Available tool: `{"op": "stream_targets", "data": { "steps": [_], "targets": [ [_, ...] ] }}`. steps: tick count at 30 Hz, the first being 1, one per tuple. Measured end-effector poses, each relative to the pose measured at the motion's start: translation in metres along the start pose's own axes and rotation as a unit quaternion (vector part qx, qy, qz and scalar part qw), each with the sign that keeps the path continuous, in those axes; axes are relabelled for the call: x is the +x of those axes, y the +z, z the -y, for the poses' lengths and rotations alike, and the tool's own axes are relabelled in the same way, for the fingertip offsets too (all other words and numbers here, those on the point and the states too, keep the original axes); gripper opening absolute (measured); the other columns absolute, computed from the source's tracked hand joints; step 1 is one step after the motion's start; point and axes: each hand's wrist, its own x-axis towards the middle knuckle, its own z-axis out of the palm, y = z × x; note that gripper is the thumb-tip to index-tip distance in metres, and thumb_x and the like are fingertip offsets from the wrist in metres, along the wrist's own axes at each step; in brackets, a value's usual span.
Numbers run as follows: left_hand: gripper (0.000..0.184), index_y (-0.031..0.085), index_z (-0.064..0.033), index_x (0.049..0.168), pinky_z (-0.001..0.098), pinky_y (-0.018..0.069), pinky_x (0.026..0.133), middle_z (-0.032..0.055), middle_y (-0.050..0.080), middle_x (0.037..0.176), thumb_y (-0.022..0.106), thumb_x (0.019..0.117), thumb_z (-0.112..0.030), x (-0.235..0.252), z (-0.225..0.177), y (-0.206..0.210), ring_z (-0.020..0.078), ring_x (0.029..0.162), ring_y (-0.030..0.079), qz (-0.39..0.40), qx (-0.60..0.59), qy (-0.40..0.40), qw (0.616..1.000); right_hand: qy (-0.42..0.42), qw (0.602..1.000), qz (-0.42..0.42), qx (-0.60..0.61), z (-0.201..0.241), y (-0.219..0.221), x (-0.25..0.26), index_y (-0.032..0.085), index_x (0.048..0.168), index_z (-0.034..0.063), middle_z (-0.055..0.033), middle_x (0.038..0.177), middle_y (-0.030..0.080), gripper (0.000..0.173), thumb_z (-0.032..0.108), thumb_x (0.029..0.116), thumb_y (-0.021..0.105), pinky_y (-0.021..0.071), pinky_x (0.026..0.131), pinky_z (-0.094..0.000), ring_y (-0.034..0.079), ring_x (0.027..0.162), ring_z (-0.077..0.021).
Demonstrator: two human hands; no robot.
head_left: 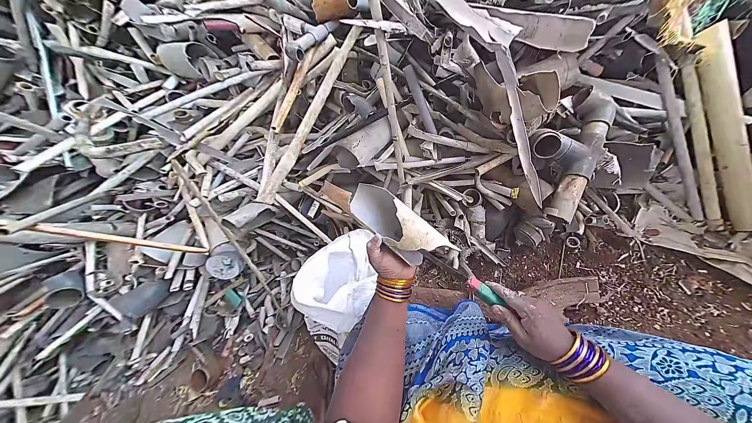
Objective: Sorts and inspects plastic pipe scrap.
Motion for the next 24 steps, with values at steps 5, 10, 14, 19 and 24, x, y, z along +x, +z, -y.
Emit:
{"op": "stream_targets", "data": {
  "steps": [5,10,14,19,24],
  "targets": [
    [0.06,0.037,-0.0112,0.14,0.0338,0.0552,0.096,0.0025,0.06,0.123,0.06,0.0847,-0.003,0.022,-0.053,-0.017,0.0113,0.111,0.063,-0.043,0.297,0.171,0.939,0.018,0.998,0.044,-0.028,-0.008,-0.001,0.008,0.067,0.131,-0.0031,-0.0206,0.08,0.073,0.051,0.032,0.1026,0.043,0.0557,0.056,-0.0571,0.071,0.065,-0.0396],
    [0.106,0.027,0.0056,0.154,0.0494,0.0416,0.114,0.0308,0.05,0.146,0.093,0.0718,-0.008,0.047,-0.12,-0.085,0.0371,0.134,0.054,-0.138,0.775,0.052,0.614,0.119,0.99,0.081,0.008,-0.018,-0.007,0.02,0.058,0.139,-0.005,-0.0274,0.099,0.073,0.046,0.023,0.1051,0.045,0.0552,0.076,-0.061,0.072,0.084,-0.0451],
    [0.075,0.028,0.0114,0.155,0.0517,0.0315,0.122,0.0308,0.039,0.157,0.067,0.0993,-0.021,0.021,-0.136,-0.107,0.0403,0.147,0.041,-0.046,0.883,-0.375,0.277,0.143,0.979,0.143,0.01,-0.012,-0.011,0.021,0.055,0.144,-0.002,-0.0289,0.104,0.072,0.046,0.024,0.107,0.046,0.0535,0.083,-0.0635,0.071,0.092,-0.0482],
    [0.066,0.055,0.0019,0.143,0.0623,0.0374,0.114,0.025,0.056,0.147,0.037,0.1098,-0.052,-0.004,-0.122,-0.164,0.0395,0.14,0.051,0.009,0.879,-0.433,0.199,0.146,0.97,0.194,-0.007,-0.011,-0.013,0.019,0.055,0.146,-0.0002,-0.0285,0.106,0.072,0.047,0.026,0.1076,0.045,0.053,0.084,-0.0641,0.071,0.095,-0.0488],
    [0.067,0.029,-0.0042,0.161,0.0628,0.0408,0.112,0.025,0.043,0.157,0.052,0.106,-0.034,-0.024,-0.091,-0.268,0.0428,0.141,0.049,0.078,0.86,-0.448,0.229,0.17,0.964,0.203,0.003,-0.019,-0.012,0.022,0.053,0.146,0.0001,-0.0285,0.103,0.071,0.046,0.025,0.1082,0.045,0.0524,0.086,-0.0624,0.07,0.094,-0.0476]
  ]
}}
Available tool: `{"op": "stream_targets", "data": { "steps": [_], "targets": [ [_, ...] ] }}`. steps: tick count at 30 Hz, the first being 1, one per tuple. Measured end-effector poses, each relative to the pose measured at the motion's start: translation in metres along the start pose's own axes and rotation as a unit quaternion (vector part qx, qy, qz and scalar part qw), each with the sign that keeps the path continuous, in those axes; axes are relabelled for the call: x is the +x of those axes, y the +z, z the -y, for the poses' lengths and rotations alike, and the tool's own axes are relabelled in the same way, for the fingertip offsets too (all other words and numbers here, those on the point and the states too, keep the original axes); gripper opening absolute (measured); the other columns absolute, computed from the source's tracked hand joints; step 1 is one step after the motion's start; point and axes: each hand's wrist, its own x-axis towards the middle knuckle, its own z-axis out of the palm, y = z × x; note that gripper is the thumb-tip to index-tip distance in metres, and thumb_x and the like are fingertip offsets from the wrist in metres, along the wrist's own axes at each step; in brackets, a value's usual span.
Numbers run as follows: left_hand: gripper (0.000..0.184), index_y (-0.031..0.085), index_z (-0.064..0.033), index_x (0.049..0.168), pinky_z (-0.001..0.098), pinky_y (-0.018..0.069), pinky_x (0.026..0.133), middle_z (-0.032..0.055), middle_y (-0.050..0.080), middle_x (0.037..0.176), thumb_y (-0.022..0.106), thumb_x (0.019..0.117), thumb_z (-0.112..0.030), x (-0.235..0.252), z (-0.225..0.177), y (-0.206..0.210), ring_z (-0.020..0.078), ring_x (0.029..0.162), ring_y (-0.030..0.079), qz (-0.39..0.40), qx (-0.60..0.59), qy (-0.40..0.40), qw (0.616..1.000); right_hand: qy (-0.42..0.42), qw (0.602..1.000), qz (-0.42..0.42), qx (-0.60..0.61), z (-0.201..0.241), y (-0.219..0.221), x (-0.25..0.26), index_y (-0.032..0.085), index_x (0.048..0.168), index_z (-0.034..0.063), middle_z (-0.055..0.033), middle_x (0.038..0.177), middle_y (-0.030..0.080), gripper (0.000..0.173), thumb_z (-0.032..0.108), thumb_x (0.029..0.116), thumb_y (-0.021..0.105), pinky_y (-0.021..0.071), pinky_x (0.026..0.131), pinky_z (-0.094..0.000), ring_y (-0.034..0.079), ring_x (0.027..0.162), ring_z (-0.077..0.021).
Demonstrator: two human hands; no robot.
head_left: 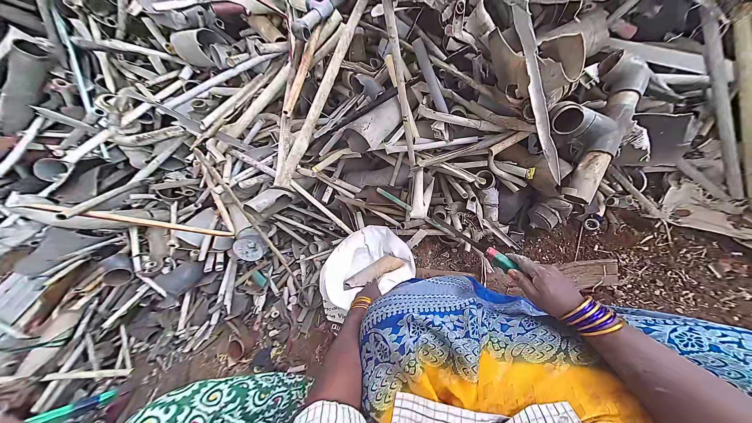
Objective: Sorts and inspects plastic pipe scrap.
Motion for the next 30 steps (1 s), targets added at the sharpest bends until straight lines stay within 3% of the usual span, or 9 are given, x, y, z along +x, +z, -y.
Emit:
{"op": "stream_targets", "data": {
  "steps": [4,7,11,14,18,19,22,26,30],
  "targets": [
    [0.05,0.052,-0.004,0.148,0.0575,0.0358,0.117,0.0214,0.054,0.149,0.039,0.1124,-0.036,0.002,0.023,0.033,0.0369,0.141,0.05,-0.021,-0.103,-0.029,0.994,0.02,0.999,0.024,-0.01,-0.001,-0.001,0.0,0.052,0.148,0.0008,-0.029,0.108,0.071,0.047,0.026,0.109,0.045,0.0509,0.09,-0.0626,0.069,0.099,-0.0479],
    [0.052,0.052,-0.0017,0.146,0.0602,0.0415,0.111,0.0249,0.058,0.143,0.032,0.1138,-0.037,-0.068,0.004,-0.017,0.0399,0.136,0.055,-0.075,-0.064,-0.066,0.993,0.016,1.0,0.014,-0.004,-0.001,-0.002,0.001,0.052,0.148,0.0005,-0.0287,0.106,0.071,0.047,0.026,0.1087,0.045,0.0512,0.089,-0.0615,0.069,0.097,-0.0467],
    [0.048,0.056,0.0007,0.143,0.0609,0.0369,0.115,0.0277,0.06,0.141,0.036,0.1139,-0.031,-0.154,0.032,-0.099,0.0428,0.136,0.054,-0.291,-0.152,-0.113,0.938,0.018,1.0,0.003,0.006,-0.001,-0.003,0.002,0.051,0.148,0.0009,-0.0295,0.113,0.07,0.046,0.024,0.1094,0.044,0.05,0.093,-0.0625,0.069,0.103,-0.0474],
    [0.046,0.059,0.0002,0.141,0.0638,0.0325,0.116,0.0267,0.06,0.141,0.038,0.1133,-0.029,-0.205,0.065,-0.126,0.0456,0.137,0.052,-0.366,-0.081,-0.074,0.924,-0.009,1.0,-0.029,0.008,-0.004,0.001,0.001,0.054,0.145,-0.0013,-0.0303,0.109,0.071,0.045,0.023,0.1081,0.046,0.0507,0.089,-0.064,0.07,0.098,-0.0486],
    [0.032,0.072,0.006,0.118,0.0677,0.0412,0.104,0.0297,0.072,0.113,0.053,0.1064,-0.016,-0.237,0.06,-0.096,0.0521,0.112,0.065,-0.483,-0.007,0.074,0.873,-0.023,0.999,-0.045,0.002,-0.005,0.003,-0.003,0.056,0.143,-0.0017,-0.0305,0.104,0.071,0.045,0.023,0.107,0.046,0.0511,0.085,-0.0653,0.07,0.093,-0.0496],
    [0.032,0.072,0.0045,0.12,0.0659,0.0416,0.105,0.0281,0.072,0.115,0.053,0.107,-0.018,-0.234,0.057,-0.084,0.0502,0.113,0.065,-0.455,-0.012,0.065,0.888,-0.021,0.999,-0.04,-0.001,-0.005,0.003,-0.003,0.055,0.144,-0.0019,-0.0306,0.105,0.071,0.045,0.023,0.1073,0.046,0.0509,0.086,-0.0655,0.07,0.094,-0.0496],
    [0.044,0.061,-0.003,0.14,0.0598,0.0329,0.117,0.0233,0.064,0.137,0.041,0.1128,-0.031,-0.222,0.061,-0.07,0.042,0.133,0.056,-0.259,-0.011,-0.023,0.966,0.009,1.0,-0.012,-0.011,-0.005,0.003,-0.004,0.053,0.146,-0.0006,-0.0308,0.111,0.07,0.045,0.024,0.1088,0.046,0.0497,0.091,-0.065,0.069,0.1,-0.0494],
    [0.042,0.068,0.0016,0.13,0.0624,0.0356,0.112,0.027,0.069,0.124,0.045,0.1115,-0.029,-0.234,0.053,-0.081,0.0458,0.123,0.062,-0.309,0.007,0.008,0.951,0.075,0.997,-0.006,-0.008,-0.005,-0.006,-0.005,0.05,0.149,0.0004,-0.0307,0.117,0.068,0.046,0.025,0.1106,0.043,0.0483,0.097,-0.0632,0.067,0.108,-0.0479],
    [0.049,0.058,0.0025,0.139,0.0664,0.0323,0.114,0.0304,0.06,0.137,0.043,0.1119,-0.035,-0.226,0.043,-0.097,0.0463,0.136,0.052,-0.13,0.009,-0.059,0.99,0.139,0.989,-0.038,0.035,-0.006,-0.008,-0.002,0.05,0.148,-0.0004,-0.0291,0.12,0.067,0.045,0.025,0.1114,0.04,0.0474,0.1,-0.0585,0.067,0.111,-0.0435]
  ]
}}
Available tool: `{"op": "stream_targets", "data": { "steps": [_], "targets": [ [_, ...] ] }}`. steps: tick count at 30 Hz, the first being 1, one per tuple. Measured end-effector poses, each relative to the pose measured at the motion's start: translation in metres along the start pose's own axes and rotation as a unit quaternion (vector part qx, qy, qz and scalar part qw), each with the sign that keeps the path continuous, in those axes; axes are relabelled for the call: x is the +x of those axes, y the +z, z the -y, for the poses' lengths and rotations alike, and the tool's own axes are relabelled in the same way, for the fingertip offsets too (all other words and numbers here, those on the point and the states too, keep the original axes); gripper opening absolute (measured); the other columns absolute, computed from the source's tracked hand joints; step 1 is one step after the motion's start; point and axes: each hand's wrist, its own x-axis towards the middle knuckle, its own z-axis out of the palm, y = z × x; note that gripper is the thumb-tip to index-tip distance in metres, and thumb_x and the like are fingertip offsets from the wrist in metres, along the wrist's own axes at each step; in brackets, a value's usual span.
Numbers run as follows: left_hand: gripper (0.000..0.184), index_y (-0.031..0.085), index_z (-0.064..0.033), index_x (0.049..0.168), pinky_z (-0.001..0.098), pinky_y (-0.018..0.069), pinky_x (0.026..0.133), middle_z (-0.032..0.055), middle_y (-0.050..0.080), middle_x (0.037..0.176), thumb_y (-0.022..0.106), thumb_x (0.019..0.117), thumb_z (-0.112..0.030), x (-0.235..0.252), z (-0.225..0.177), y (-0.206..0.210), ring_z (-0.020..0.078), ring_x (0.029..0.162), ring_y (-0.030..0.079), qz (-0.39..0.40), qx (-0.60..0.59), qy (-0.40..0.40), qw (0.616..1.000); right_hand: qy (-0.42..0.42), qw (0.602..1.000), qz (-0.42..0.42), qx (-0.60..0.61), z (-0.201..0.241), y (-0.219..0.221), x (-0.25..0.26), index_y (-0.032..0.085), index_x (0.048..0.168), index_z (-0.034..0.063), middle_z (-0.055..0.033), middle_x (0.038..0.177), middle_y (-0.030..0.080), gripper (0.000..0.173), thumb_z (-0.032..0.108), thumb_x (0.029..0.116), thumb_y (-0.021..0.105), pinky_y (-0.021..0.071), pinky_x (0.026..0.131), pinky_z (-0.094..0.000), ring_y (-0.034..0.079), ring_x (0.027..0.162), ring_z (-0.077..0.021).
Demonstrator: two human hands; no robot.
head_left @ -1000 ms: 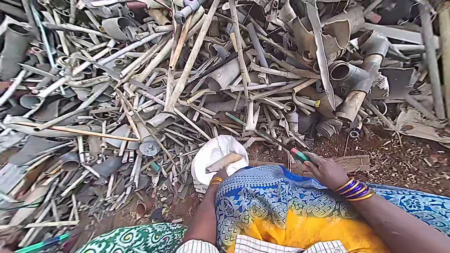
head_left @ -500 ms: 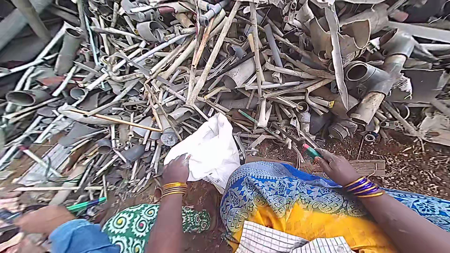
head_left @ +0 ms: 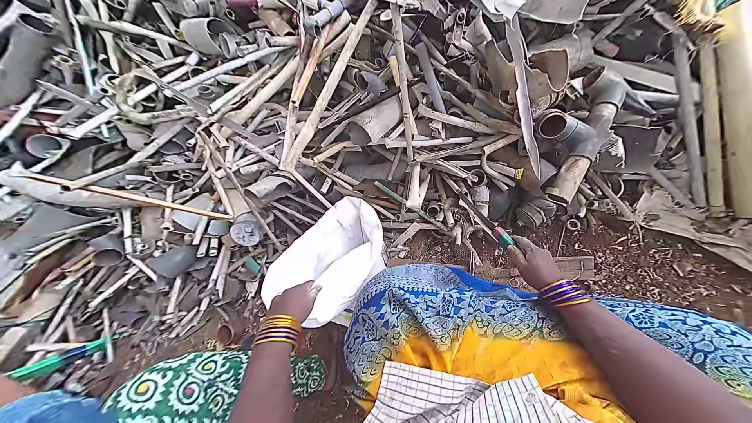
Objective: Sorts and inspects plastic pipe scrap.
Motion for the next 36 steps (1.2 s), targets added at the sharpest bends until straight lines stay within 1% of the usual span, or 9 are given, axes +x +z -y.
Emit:
{"op": "stream_targets", "data": {
  "steps": [2,4,7,9,13,17,22,30,36],
  "targets": [
    [0.054,0.053,0.0021,0.145,0.0679,0.0331,0.113,0.0317,0.055,0.143,0.058,0.106,-0.034,0.006,-0.012,-0.013,0.0477,0.139,0.048,0.032,0.021,-0.03,0.999,0.05,0.997,-0.001,0.058,0.0,-0.001,0.002,0.051,0.146,-0.0014,-0.028,0.125,0.066,0.044,0.024,0.1115,0.041,0.0462,0.103,-0.0547,0.065,0.115,-0.0397],
    [0.066,0.046,0.0003,0.152,0.0673,0.0336,0.113,0.0317,0.049,0.148,0.07,0.0988,-0.031,-0.004,-0.044,-0.037,0.0497,0.14,0.046,-0.019,0.034,-0.023,0.999,0.098,0.989,0.003,0.112,0.0,0.001,0.006,0.052,0.145,-0.0009,-0.0241,0.117,0.067,0.043,0.024,0.1115,0.042,0.0506,0.092,-0.0489,0.067,0.099,-0.033],
    [0.06,0.045,-0.0005,0.152,0.0631,0.0357,0.113,0.0287,0.053,0.145,0.065,0.1024,-0.027,-0.013,-0.117,-0.066,0.0477,0.136,0.05,-0.082,-0.019,0.139,0.987,0.132,0.975,0.002,0.178,0.004,0.007,0.013,0.053,0.143,0.0012,-0.0169,0.102,0.066,0.041,0.025,0.112,0.042,0.0511,0.073,-0.0397,0.061,0.075,-0.0225],
    [0.054,0.046,-0.0022,0.152,0.0572,0.0392,0.113,0.0242,0.057,0.143,0.057,0.1068,-0.031,0.002,-0.173,-0.064,0.0406,0.133,0.054,-0.01,-0.041,0.251,0.967,0.139,0.971,0.009,0.195,0.009,0.01,0.017,0.052,0.144,0.0012,-0.0202,0.11,0.066,0.041,0.025,0.112,0.042,0.0519,0.08,-0.0424,0.064,0.084,-0.0252],
    [0.056,0.046,-0.0016,0.152,0.0554,0.0336,0.118,0.0245,0.054,0.147,0.052,0.1088,-0.036,0.055,-0.277,-0.03,0.0375,0.14,0.05,0.167,0.077,0.314,0.931,0.162,0.965,0.03,0.203,0.013,0.015,0.026,0.05,0.146,0.004,-0.0177,0.105,0.066,0.042,0.027,0.1129,0.039,0.053,0.071,-0.0397,0.063,0.075,-0.0231],
    [0.053,0.05,0.001,0.148,0.0553,0.0321,0.12,0.0251,0.051,0.151,0.047,0.1102,-0.036,0.133,-0.328,0.014,0.0369,0.145,0.045,0.179,0.117,0.263,0.941,0.174,0.963,0.042,0.204,0.01,0.016,0.033,0.049,0.147,0.0036,-0.0188,0.108,0.066,0.042,0.027,0.1126,0.04,0.0531,0.076,-0.0419,0.065,0.079,-0.0251],
    [0.059,0.045,0.0035,0.15,0.0523,0.0369,0.118,0.0278,0.05,0.15,0.056,0.106,-0.034,0.203,-0.362,0.071,0.0392,0.142,0.048,0.062,-0.152,0.135,0.977,0.166,0.965,0.042,0.199,-0.001,0.012,0.044,0.049,0.147,0.0016,-0.0188,0.107,0.068,0.042,0.024,0.1116,0.042,0.0532,0.08,-0.0425,0.066,0.084,-0.0262],
    [0.058,0.056,0.0089,0.137,0.0538,0.0449,0.11,0.0276,0.056,0.143,0.063,0.0965,-0.031,0.216,-0.423,0.084,0.0371,0.136,0.054,0.079,-0.04,0.052,0.995,0.205,0.953,0.03,0.224,-0.025,0.01,0.047,0.05,0.146,0.0013,-0.0075,0.083,0.064,0.041,0.021,0.1107,0.043,0.0477,0.057,-0.0295,0.054,0.058,-0.0119],
    [0.076,0.035,0.0031,0.155,0.0497,0.0458,0.11,0.0263,0.047,0.151,0.068,0.0927,-0.024,0.238,-0.421,0.1,0.0354,0.135,0.055,0.031,-0.074,0.001,0.997,0.239,0.942,0.042,0.234,-0.033,0.005,0.04,0.049,0.147,0.0024,-0.0056,0.081,0.062,0.041,0.022,0.1112,0.043,0.0463,0.054,-0.0276,0.051,0.054,-0.0103]
  ]
}}
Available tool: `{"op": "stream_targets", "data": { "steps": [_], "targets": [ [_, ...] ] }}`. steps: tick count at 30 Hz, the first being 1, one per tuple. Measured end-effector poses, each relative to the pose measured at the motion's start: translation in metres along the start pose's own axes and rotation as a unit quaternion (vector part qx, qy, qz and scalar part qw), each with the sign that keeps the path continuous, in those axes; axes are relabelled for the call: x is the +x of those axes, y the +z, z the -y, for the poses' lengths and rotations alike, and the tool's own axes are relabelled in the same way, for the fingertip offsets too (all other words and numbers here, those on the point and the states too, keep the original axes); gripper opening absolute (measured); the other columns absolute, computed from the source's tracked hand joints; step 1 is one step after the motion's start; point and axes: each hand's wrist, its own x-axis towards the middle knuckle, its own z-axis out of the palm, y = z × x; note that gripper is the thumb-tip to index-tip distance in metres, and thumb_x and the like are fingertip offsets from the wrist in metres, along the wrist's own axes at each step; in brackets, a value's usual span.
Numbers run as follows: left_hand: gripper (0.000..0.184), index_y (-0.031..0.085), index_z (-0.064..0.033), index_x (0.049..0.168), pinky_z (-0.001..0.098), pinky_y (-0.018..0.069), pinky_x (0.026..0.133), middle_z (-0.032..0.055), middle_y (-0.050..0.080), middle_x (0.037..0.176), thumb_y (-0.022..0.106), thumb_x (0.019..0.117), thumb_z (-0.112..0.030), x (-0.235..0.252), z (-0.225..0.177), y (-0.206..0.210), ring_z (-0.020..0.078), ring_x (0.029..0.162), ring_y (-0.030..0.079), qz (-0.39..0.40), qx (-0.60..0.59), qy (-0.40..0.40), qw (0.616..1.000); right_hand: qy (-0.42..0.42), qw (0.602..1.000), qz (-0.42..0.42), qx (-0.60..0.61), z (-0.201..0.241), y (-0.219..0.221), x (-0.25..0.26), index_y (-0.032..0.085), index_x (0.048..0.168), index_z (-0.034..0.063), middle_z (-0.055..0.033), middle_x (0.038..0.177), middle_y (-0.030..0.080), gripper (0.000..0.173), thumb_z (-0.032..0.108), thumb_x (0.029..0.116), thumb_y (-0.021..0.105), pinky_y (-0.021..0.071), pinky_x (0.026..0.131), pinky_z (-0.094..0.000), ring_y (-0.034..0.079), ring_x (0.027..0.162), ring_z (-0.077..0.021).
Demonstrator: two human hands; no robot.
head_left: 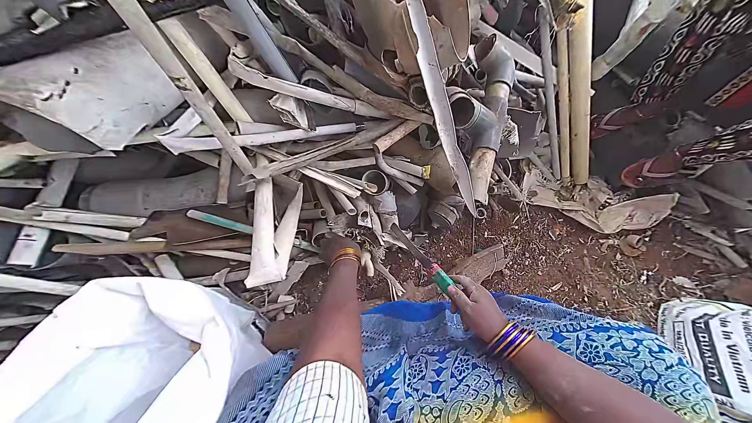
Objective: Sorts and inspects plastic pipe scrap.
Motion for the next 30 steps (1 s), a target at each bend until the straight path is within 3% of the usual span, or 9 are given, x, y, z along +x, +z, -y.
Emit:
{"op": "stream_targets", "data": {
  "steps": [5,7,11,15,17,19,21,26,30],
  "targets": [
    [0.065,0.043,0.0022,0.151,0.0558,0.0442,0.11,0.0248,0.053,0.147,0.064,0.0985,-0.03,-0.004,0.012,-0.018,0.037,0.136,0.054,0.039,0.059,0.061,0.996,-0.021,1.0,0.001,-0.014,-0.001,-0.003,-0.005,0.047,0.148,0.0038,-0.0087,0.086,0.063,0.042,0.024,0.1118,0.04,0.0488,0.061,-0.0324,0.054,0.06,-0.0147],
    [0.062,0.039,0.0026,0.152,0.0528,0.0453,0.11,0.0239,0.055,0.146,0.057,0.1033,-0.031,-0.018,0.02,-0.02,0.0346,0.135,0.057,0.035,0.034,0.053,0.997,-0.03,0.999,-0.002,-0.027,-0.002,-0.003,-0.009,0.047,0.149,0.0038,-0.012,0.093,0.065,0.043,0.025,0.1119,0.04,0.051,0.067,-0.0359,0.058,0.067,-0.0185],
    [0.069,0.033,0.0064,0.153,0.0493,0.0469,0.11,0.0257,0.057,0.143,0.064,0.0994,-0.023,-0.05,0.043,-0.013,0.0341,0.131,0.059,0.027,-0.062,0.035,0.997,-0.05,0.998,-0.002,-0.042,0.001,-0.003,-0.015,0.047,0.15,0.0042,-0.018,0.107,0.067,0.044,0.027,0.1123,0.039,0.0536,0.079,-0.0426,0.065,0.083,-0.0257],
    [0.045,0.054,0.007,0.138,0.0487,0.0482,0.103,0.0241,0.064,0.129,0.06,0.1023,-0.019,-0.09,0.065,-0.022,0.0321,0.118,0.063,0.081,-0.181,0.072,0.977,-0.064,0.998,0.006,-0.019,0.011,0.003,-0.023,0.047,0.149,0.0029,-0.0212,0.115,0.065,0.043,0.026,0.113,0.038,0.0527,0.083,-0.0442,0.065,0.089,-0.0282],
    [0.027,0.061,0.0036,0.123,0.0351,0.0496,0.077,0.0135,0.062,0.101,0.057,0.1033,-0.014,-0.118,0.069,-0.032,0.0194,0.082,0.058,0.118,-0.291,0.072,0.947,-0.077,0.997,0.011,-0.013,0.014,0.008,-0.03,0.046,0.149,0.002,-0.0218,0.115,0.064,0.043,0.025,0.1132,0.037,0.0524,0.084,-0.0443,0.065,0.09,-0.0288],
    [0.022,0.061,-0.0002,0.118,0.0273,0.0465,0.059,0.0061,0.059,0.084,0.053,0.1065,-0.016,-0.159,0.074,-0.055,0.0122,0.063,0.052,0.148,-0.375,0.063,0.913,-0.122,0.992,-0.005,-0.019,0.018,0.013,-0.041,0.045,0.15,0.0016,-0.0232,0.121,0.065,0.044,0.024,0.1127,0.038,0.0514,0.091,-0.0463,0.066,0.099,-0.0314],
    [0.02,0.059,-0.0014,0.118,0.0263,0.0451,0.054,0.0049,0.054,0.077,0.05,0.1076,-0.017,-0.198,0.086,-0.079,0.0121,0.057,0.05,0.159,-0.444,0.059,0.88,-0.214,0.976,-0.043,-0.021,0.02,0.018,-0.057,0.041,0.154,0.0014,-0.0244,0.127,0.066,0.047,0.023,0.1116,0.039,0.0499,0.1,-0.0479,0.067,0.11,-0.0339],
    [0.015,0.055,-0.0078,0.104,0.0246,0.0451,0.042,0.0031,0.051,0.064,0.045,0.1076,-0.019,-0.292,0.143,-0.124,0.011,0.044,0.047,0.194,-0.614,0.048,0.763,-0.402,0.897,-0.181,0.042,0.025,0.024,-0.083,0.042,0.15,-0.0087,-0.0273,0.113,0.069,0.05,0.02,0.108,0.041,0.054,0.094,-0.0464,0.07,0.099,-0.0348],
    [0.031,0.055,-0.0062,0.101,0.0236,0.0494,0.041,-0.0004,0.048,0.056,0.032,0.1106,-0.025,-0.346,0.187,-0.146,0.0087,0.04,0.048,0.24,-0.675,0.069,0.694,-0.273,0.955,-0.028,-0.11,0.029,0.016,-0.082,0.033,0.155,-0.0047,-0.0293,0.128,0.063,0.051,0.023,0.1123,0.037,0.0467,0.105,-0.0491,0.064,0.118,-0.0385]
  ]
}}
